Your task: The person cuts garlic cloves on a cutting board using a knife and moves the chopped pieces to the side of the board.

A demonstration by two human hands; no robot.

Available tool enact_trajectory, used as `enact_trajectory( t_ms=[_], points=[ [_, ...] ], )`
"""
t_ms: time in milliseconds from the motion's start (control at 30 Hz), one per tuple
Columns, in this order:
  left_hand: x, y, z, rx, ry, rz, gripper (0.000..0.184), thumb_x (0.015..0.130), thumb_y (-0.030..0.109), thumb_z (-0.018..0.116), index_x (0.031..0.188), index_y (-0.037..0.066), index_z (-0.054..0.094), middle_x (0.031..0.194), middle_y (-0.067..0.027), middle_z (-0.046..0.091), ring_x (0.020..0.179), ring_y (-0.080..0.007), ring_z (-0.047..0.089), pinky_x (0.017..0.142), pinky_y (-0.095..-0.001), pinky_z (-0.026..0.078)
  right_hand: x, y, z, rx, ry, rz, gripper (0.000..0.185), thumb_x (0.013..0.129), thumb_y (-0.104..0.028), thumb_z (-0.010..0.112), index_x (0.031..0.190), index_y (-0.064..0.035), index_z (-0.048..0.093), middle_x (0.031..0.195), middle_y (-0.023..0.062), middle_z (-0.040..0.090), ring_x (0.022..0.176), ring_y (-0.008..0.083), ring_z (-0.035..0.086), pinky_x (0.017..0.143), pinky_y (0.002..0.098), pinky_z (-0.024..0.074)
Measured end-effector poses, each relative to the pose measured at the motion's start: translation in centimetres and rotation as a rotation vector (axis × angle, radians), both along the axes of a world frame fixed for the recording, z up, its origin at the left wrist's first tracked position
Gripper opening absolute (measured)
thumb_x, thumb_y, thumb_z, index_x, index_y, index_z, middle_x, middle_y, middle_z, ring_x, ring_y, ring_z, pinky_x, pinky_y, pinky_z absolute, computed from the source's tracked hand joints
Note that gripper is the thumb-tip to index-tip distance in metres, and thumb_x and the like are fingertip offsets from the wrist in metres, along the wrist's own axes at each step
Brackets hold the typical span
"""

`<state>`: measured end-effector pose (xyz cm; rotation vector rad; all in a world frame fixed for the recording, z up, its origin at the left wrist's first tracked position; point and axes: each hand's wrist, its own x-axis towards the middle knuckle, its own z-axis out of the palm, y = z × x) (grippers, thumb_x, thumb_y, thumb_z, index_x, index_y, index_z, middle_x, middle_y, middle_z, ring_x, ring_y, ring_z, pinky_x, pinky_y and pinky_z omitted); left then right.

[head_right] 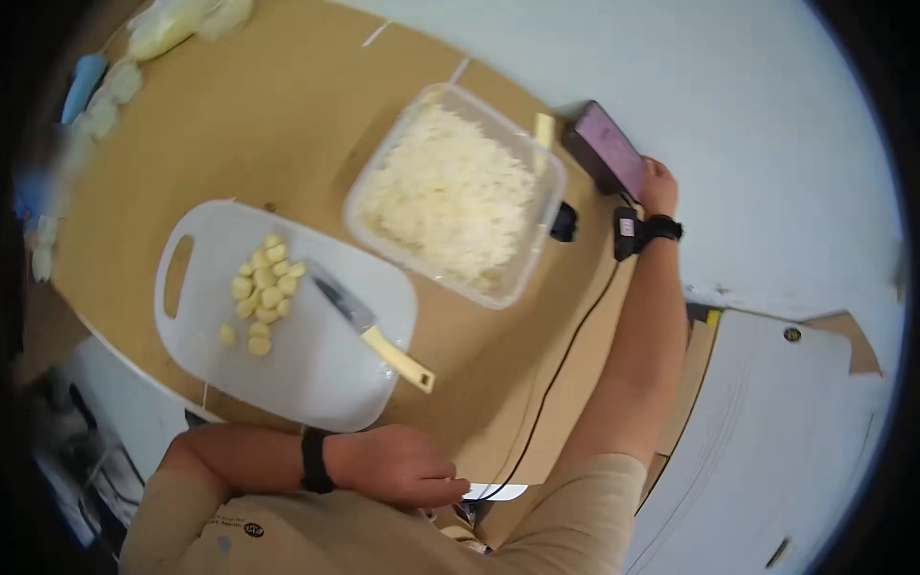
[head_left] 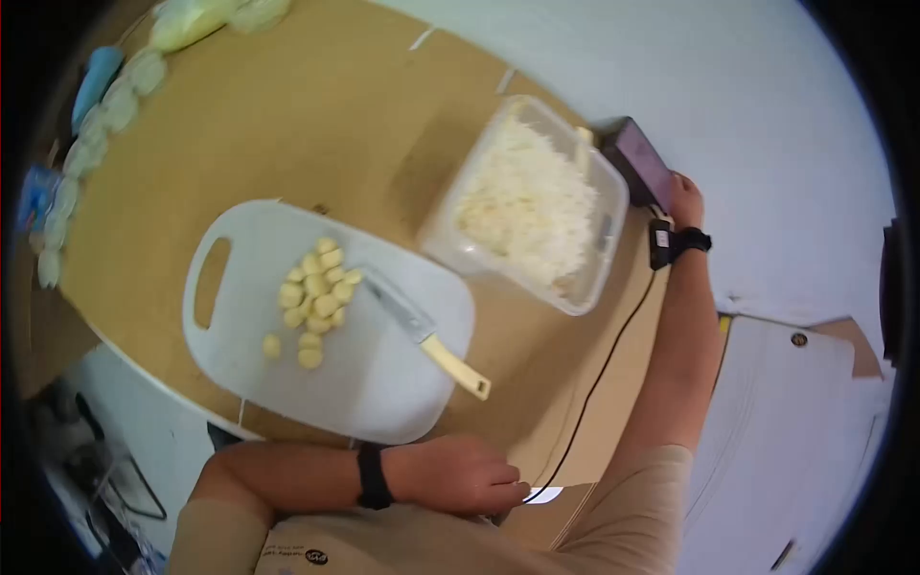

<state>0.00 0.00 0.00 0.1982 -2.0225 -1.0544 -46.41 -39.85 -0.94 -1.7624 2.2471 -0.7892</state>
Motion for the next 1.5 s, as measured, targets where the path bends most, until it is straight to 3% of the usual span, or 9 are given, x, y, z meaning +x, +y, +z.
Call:
enact_trajectory(
  t_ms=[367,633,700,833,1033,1167,1400,1433,1500],
  points=[
    [-0.8,0.5,-0.4,-0.048,0.006,0.018,0.017,0.090,0.017,0.071,0.100,0.006,0.063,0.074,-0.0045,0.057,0.062,-0.0245,0.064,0.051,-0.0392,0.049,2.8,1.2,2.6,0.075,0.299,-0.131,0.057,0.108,-0.048,0.048,0.124,-0.0016,0.077,0.113,0.0242,0.078,0.107,0.0398,0.075,0.096,0.0448,0.0557],
    [-1.2,0.7,-1.2,-0.122,-0.019,0.094,0.016,0.091,0.019,0.073,0.090,0.010,0.060,0.072,-0.0038,0.054,0.060,-0.0248,0.061,0.049,-0.0393,0.048,1.9,5.8,4.6,-0.203,0.243,-0.023,0.065,0.111,-0.045,0.050,0.154,0.0032,0.052,0.143,0.0247,0.067,0.134,0.0373,0.064,0.112,0.0410,0.0488],
    [-1.4,1.3,-1.6,-0.121,0.009,0.123,0.016,0.092,0.020,0.073,0.090,0.011,0.061,0.071,-0.0033,0.053,0.059,-0.0244,0.061,0.049,-0.0393,0.047,3.7,9.8,5.6,-0.336,-0.237,-0.004,0.058,0.114,-0.036,0.049,0.158,0.0017,0.048,0.139,0.0226,0.070,0.121,0.0326,0.072,0.106,0.0383,0.0542],
    [-1.3,0.9,-1.4,-0.188,0.031,0.169,0.012,0.093,0.021,0.073,0.093,0.012,0.065,0.071,-0.0018,0.052,0.058,-0.0224,0.060,0.050,-0.0381,0.047,10.2,22.1,10.1,-0.198,-0.397,-0.031,0.053,0.117,-0.026,0.042,0.163,-0.0019,0.039,0.128,0.0171,0.074,0.091,0.0222,0.078,0.084,0.0313,0.0597],
    [-1.6,1.1,-0.6,-0.165,0.115,0.133,0.013,0.092,0.019,0.076,0.104,0.013,0.074,0.076,-0.0018,0.060,0.062,-0.0219,0.063,0.053,-0.0379,0.050,15.6,33.7,8.5,-0.041,-0.336,0.266,0.057,0.102,0.000,0.047,0.158,-0.0061,0.046,0.148,0.0098,0.062,0.098,0.0183,0.075,0.084,0.0293,0.0573],
    [-0.7,1.1,1.9,-0.223,0.090,0.187,0.019,0.090,0.016,0.078,0.109,0.012,0.076,0.080,-0.0017,0.065,0.067,-0.0225,0.067,0.055,-0.0372,0.052,24.4,37.3,8.0,0.185,-0.169,0.442,0.034,0.094,-0.006,0.070,0.128,-0.0027,0.069,0.118,0.0106,0.074,0.097,0.0188,0.072,0.084,0.0329,0.0573],
    [9.4,-2.1,4.1,-0.517,-0.310,0.529,0.026,0.090,0.009,0.075,0.115,0.010,0.080,0.085,-0.0061,0.068,0.073,-0.0246,0.066,0.065,-0.0374,0.054,31.1,35.1,4.4,0.082,-0.097,0.827,0.035,0.088,-0.017,0.082,0.119,-0.0038,0.073,0.111,0.0137,0.073,0.097,0.0293,0.071,0.082,0.0399,0.0581],
    [11.5,-2.7,4.4,-0.083,-0.352,0.566,0.020,0.097,0.010,0.072,0.115,0.005,0.079,0.088,-0.0095,0.069,0.075,-0.0249,0.066,0.068,-0.0354,0.054,31.5,35.0,4.2,0.132,-0.100,0.825,0.035,0.087,-0.018,0.083,0.118,-0.0036,0.073,0.111,0.0146,0.073,0.097,0.0312,0.071,0.084,0.0418,0.0583],
    [15.9,-5.2,4.3,-0.012,-0.465,0.694,0.019,0.101,0.009,0.069,0.115,0.000,0.077,0.093,-0.0107,0.069,0.078,-0.0217,0.064,0.071,-0.0325,0.052,32.0,35.1,3.2,0.109,-0.090,0.825,0.035,0.087,-0.018,0.083,0.117,-0.0035,0.073,0.110,0.0153,0.073,0.097,0.0315,0.071,0.086,0.0418,0.0581]
  ],
)
